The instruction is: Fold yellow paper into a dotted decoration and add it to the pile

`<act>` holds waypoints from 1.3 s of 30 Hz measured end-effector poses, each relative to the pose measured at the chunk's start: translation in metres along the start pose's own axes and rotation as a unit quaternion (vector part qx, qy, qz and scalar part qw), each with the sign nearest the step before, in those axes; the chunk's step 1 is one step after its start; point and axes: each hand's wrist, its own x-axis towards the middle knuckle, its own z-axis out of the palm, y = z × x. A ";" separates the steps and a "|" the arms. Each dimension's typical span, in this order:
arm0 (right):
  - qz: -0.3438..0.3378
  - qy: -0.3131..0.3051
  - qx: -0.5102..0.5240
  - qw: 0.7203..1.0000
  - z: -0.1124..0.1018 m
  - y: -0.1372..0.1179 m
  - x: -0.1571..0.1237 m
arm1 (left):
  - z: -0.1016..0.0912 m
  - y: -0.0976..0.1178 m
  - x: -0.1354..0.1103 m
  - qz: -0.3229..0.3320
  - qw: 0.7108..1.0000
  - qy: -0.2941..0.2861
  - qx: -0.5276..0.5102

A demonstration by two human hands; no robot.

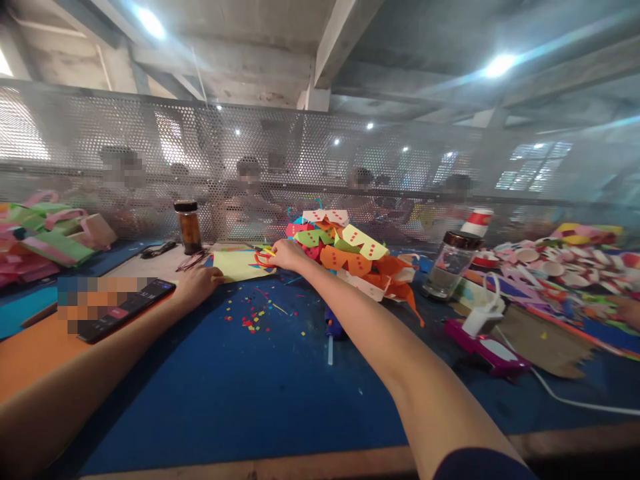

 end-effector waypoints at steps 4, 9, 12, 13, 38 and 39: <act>0.005 0.005 0.008 1.000 -0.002 0.004 0.000 | -0.006 0.004 -0.006 0.002 0.999 0.025 -0.036; 0.022 0.002 0.013 1.000 -0.009 0.014 -0.001 | -0.020 0.008 -0.012 -0.004 0.986 0.106 -0.126; 0.038 -0.008 0.013 0.999 -0.013 0.021 -0.002 | -0.032 0.007 -0.012 -0.039 0.964 0.169 -0.201; 0.043 -0.011 0.013 0.999 -0.014 0.023 -0.002 | -0.036 0.006 -0.011 -0.053 0.953 0.189 -0.229; -0.023 -0.074 -0.003 0.997 0.043 -0.070 0.043 | -0.078 0.007 -0.053 -0.184 0.627 0.117 -0.748; -0.027 -0.071 0.003 0.997 0.043 -0.072 0.042 | -0.076 0.007 -0.053 -0.187 0.620 0.109 -0.754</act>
